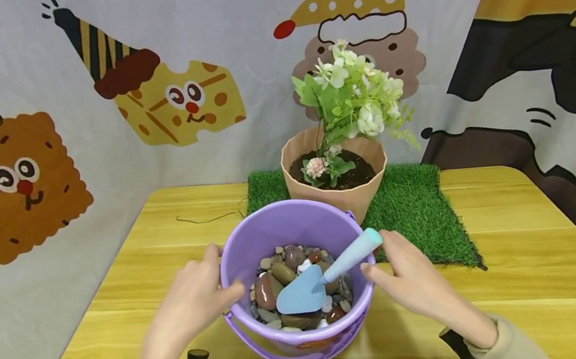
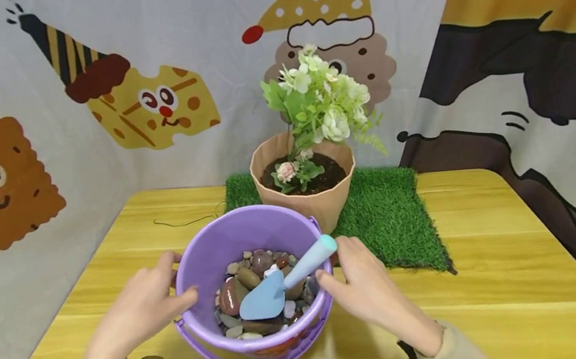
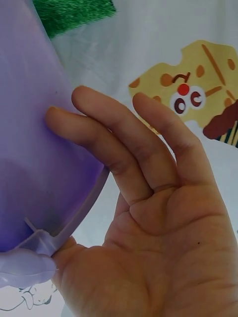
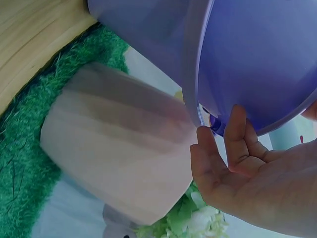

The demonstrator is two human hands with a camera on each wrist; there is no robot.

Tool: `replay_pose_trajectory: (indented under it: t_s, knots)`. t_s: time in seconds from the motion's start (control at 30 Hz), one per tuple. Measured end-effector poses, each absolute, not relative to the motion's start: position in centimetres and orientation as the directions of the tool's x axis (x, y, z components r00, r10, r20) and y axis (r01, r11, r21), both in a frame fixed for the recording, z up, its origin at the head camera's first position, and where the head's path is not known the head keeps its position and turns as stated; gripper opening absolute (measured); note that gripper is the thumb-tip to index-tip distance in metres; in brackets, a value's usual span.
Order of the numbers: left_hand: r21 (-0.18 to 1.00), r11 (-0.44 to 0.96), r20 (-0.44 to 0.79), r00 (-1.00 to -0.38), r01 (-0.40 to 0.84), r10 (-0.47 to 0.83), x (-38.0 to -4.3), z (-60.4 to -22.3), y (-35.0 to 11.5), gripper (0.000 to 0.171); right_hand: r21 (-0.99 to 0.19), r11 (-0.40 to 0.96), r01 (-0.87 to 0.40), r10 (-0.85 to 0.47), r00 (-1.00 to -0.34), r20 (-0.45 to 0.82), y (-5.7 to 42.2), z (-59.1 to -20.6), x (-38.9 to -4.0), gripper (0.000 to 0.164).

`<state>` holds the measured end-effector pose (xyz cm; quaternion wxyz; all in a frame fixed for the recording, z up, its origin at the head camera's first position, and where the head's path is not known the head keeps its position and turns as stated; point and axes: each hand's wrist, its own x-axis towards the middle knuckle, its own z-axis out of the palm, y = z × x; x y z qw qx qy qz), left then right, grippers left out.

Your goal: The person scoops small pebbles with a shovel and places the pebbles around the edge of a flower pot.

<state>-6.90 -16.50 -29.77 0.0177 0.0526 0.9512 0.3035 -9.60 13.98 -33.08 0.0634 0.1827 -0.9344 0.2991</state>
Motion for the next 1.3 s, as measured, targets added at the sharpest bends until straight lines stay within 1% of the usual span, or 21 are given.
replay_pose_trajectory:
  t_s: [0.17, 0.33, 0.57, 0.83, 0.97, 1.13, 1.3]
  knots:
    - [0.599, 0.796, 0.002, -0.994, 0.089, 0.109, -7.2, -30.0, -15.5, 0.044, -0.532, 0.758, -0.377, -0.29, -0.926, 0.244, 15.1, -33.0, -9.3, 0.015]
    - [0.592, 0.799, 0.02, -0.994, 0.102, 0.112, -7.4, -30.2, -14.5, 0.041, -0.516, 0.766, -0.383, -0.283, -0.922, 0.264, 16.0, -32.9, -9.1, 0.019]
    - [0.593, 0.794, 0.047, -0.99, 0.134, 0.132, -7.8, -30.5, -13.3, 0.042, -0.502, 0.783, -0.367, -0.263, -0.927, 0.267, 17.4, -33.0, -8.6, 0.014]
    - [0.594, 0.789, 0.053, -0.987, 0.155, 0.153, -8.1, -30.5, -12.2, 0.043, -0.499, 0.794, -0.347, -0.247, -0.934, 0.257, 18.7, -32.8, -8.1, 0.023]
    - [0.598, 0.782, 0.066, -0.983, 0.178, 0.173, -8.1, -30.5, -11.7, 0.043, -0.492, 0.798, -0.348, -0.246, -0.933, 0.262, 19.2, -32.7, -8.0, 0.021]
    - [0.602, 0.772, 0.085, -0.978, 0.204, 0.192, -8.2, -30.6, -11.3, 0.041, -0.494, 0.806, -0.325, -0.233, -0.943, 0.239, 19.7, -32.6, -7.9, 0.016]
    - [0.614, 0.763, 0.082, -0.977, 0.203, 0.195, -8.3, -30.7, -10.8, 0.041, -0.495, 0.81, -0.313, -0.229, -0.947, 0.225, 20.2, -32.6, -7.8, 0.018]
